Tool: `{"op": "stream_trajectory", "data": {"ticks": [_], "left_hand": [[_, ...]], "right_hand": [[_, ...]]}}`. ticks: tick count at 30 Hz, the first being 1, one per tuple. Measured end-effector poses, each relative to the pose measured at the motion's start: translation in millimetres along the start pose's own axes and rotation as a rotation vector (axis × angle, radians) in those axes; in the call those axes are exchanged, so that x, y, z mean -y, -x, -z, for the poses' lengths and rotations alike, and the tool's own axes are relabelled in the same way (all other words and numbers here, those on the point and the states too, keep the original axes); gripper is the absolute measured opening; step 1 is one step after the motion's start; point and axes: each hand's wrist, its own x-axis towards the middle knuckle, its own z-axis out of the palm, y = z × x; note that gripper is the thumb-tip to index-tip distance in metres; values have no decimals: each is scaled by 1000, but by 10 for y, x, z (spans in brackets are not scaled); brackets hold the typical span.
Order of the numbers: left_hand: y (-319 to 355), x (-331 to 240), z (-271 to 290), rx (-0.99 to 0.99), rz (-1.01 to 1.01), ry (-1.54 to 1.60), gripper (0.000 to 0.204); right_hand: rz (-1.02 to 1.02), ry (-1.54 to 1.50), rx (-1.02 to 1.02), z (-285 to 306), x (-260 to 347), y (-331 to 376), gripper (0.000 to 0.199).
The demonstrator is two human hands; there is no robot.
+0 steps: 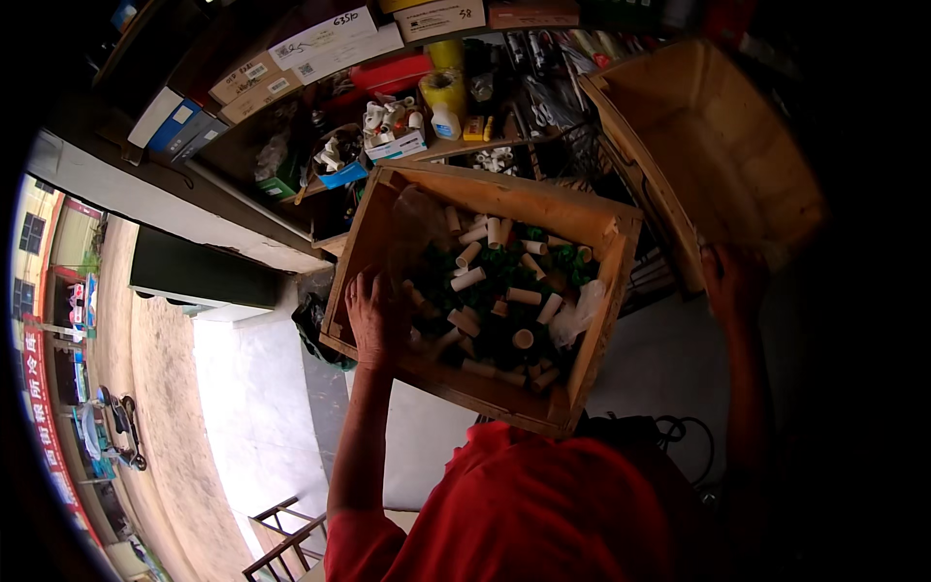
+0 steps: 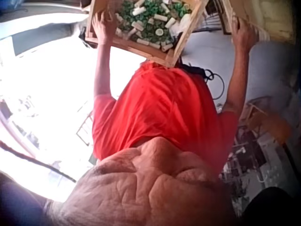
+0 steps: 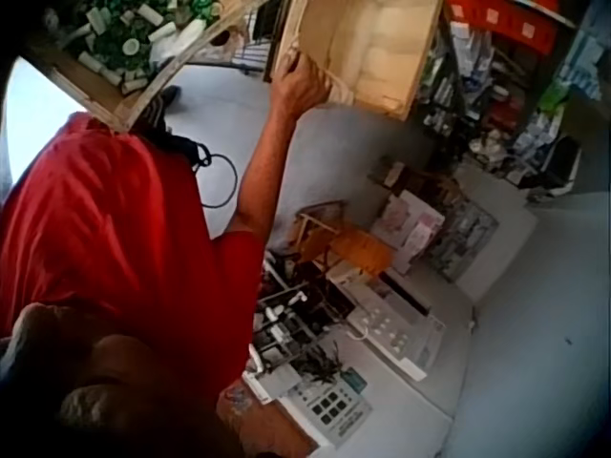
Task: The person repeatedly picks up small white cylindrical tubes and green plastic rings from a wooden crate. They insert the green rings into the white tubes one by one, using a cloth to wipe the components during the process. The assembled parts are placed back into the crate.
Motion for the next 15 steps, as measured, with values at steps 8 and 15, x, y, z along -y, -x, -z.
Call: {"op": "stream_trajectory", "data": {"ticks": [8,15], "left_hand": [[-293,-359,-539,676,-88,246,36],[-344,-366,-684,637,-118,249,35]], "right_hand": [[-21,-30,-9,58,89,-54,22],[-24,-55,-66,32,46,-36,20]]}}
